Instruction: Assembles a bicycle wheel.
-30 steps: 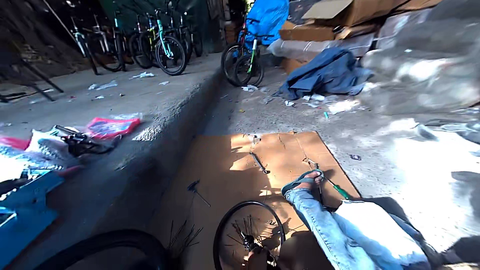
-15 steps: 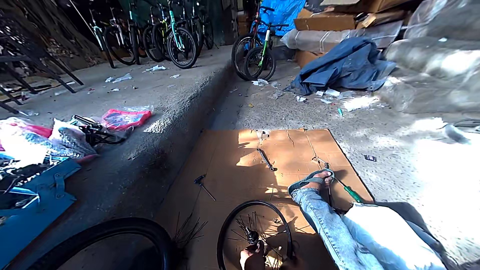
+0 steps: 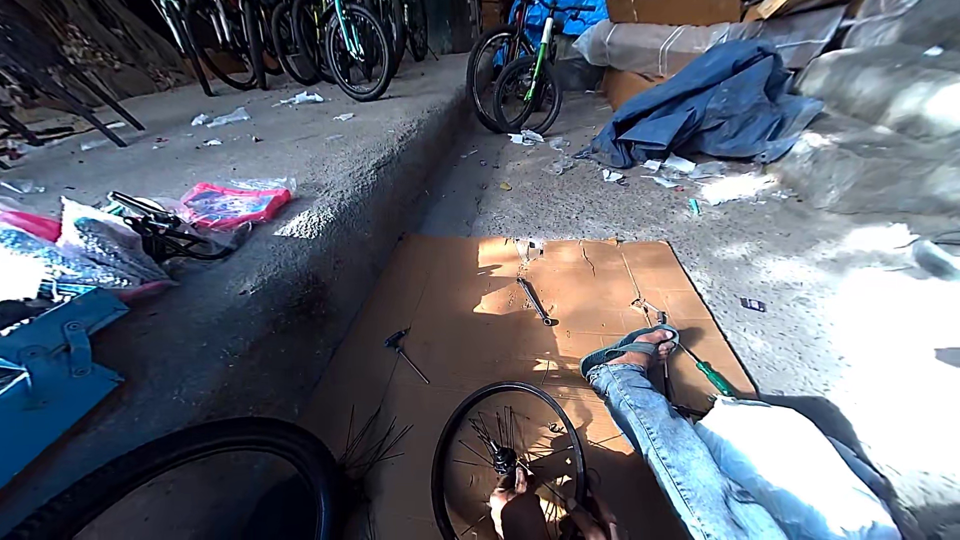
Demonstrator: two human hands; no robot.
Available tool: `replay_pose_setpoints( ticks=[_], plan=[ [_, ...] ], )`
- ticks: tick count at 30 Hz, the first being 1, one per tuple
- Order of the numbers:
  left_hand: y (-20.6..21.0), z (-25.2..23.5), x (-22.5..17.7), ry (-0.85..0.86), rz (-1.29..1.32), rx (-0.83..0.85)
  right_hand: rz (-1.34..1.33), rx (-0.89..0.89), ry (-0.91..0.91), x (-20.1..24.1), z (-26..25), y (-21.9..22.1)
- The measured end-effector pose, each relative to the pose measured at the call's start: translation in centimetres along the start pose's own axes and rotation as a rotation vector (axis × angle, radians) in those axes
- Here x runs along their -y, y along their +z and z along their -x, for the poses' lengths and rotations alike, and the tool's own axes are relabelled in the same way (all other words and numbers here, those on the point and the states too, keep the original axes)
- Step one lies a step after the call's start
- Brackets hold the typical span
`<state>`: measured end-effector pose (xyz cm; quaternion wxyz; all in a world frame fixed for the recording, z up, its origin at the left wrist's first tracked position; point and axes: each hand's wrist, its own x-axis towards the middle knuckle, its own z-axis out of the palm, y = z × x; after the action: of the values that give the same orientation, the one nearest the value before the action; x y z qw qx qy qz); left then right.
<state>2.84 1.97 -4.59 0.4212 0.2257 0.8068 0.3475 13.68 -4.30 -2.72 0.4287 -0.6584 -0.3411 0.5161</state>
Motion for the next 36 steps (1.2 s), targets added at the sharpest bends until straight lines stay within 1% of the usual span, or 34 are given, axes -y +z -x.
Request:
replay_pose_setpoints(
  ticks=[3, 7, 8, 10, 13, 15, 17, 19, 21, 22, 24, 26, 28, 29, 31, 33, 36],
  plan=[
    [0.3, 0.0, 0.1, -0.008, 0.023, 0.017, -0.053, 0.004, 0.008, 0.0, -0.1, 0.1],
    [-0.8, 1.5, -2.6, -0.169, 0.038, 0.154, -0.084, 0.035, 0.018, -0.1, -0.3, 0.2],
    [-0.8, 1.1, -2.4, -0.178, 0.03, 0.181, -0.076, 0.037, 0.022, -0.1, -0.2, 0.3],
    [0.7, -0.7, 0.0, -0.116, 0.062, 0.136, -0.07, 0.033, 0.031, -0.1, -0.2, 0.3],
    [1.1, -0.9, 0.4, -0.135, 0.212, 0.191, -0.074, 0.034, 0.011, -0.4, -0.3, 0.3],
    [1.1, -0.4, -0.2, -0.16, 0.323, 0.257, -0.093, 0.042, 0.003, -0.7, -0.5, 0.1],
    [1.0, -0.2, -0.1, -0.151, 0.446, 0.341, -0.111, 0.037, -0.002, -0.8, -0.4, 0.0],
    [0.6, -0.3, 0.2, -0.121, 0.538, 0.476, -0.119, 0.04, -0.013, -0.7, -0.6, -0.1],
    [0.0, -0.2, 0.1, -0.123, 0.552, 0.595, -0.139, 0.04, -0.018, -0.7, -0.7, -0.2],
    [-0.3, 0.0, -0.3, -0.141, 0.527, 0.605, -0.144, 0.045, -0.021, -0.8, -0.7, -0.2],
    [-1.0, 0.8, -1.4, -0.202, 0.408, 0.503, -0.16, 0.045, -0.009, -0.9, -0.9, -0.2],
    [-1.7, 1.6, -2.0, -0.24, 0.3, 0.313, -0.179, 0.036, 0.036, -0.6, -0.9, -0.1],
    [-2.4, 1.6, -1.7, -0.244, 0.319, 0.117, -0.185, 0.03, 0.07, -0.4, -0.7, -0.2],
    [-2.7, 1.2, -1.5, -0.258, 0.372, 0.055, -0.184, 0.027, 0.077, -0.3, -0.7, -0.2],
    [-3.1, -0.1, -1.1, -0.277, 0.515, -0.008, -0.179, 0.03, 0.072, -0.4, -0.7, -0.1],
    [-3.6, -1.1, -1.3, -0.275, 0.645, 0.002, -0.183, 0.039, 0.072, -0.5, -0.9, -0.2],
    [-3.7, -2.3, -1.6, -0.291, 0.721, 0.019, -0.182, 0.033, 0.1, -0.2, -0.8, -0.3]
  ],
)
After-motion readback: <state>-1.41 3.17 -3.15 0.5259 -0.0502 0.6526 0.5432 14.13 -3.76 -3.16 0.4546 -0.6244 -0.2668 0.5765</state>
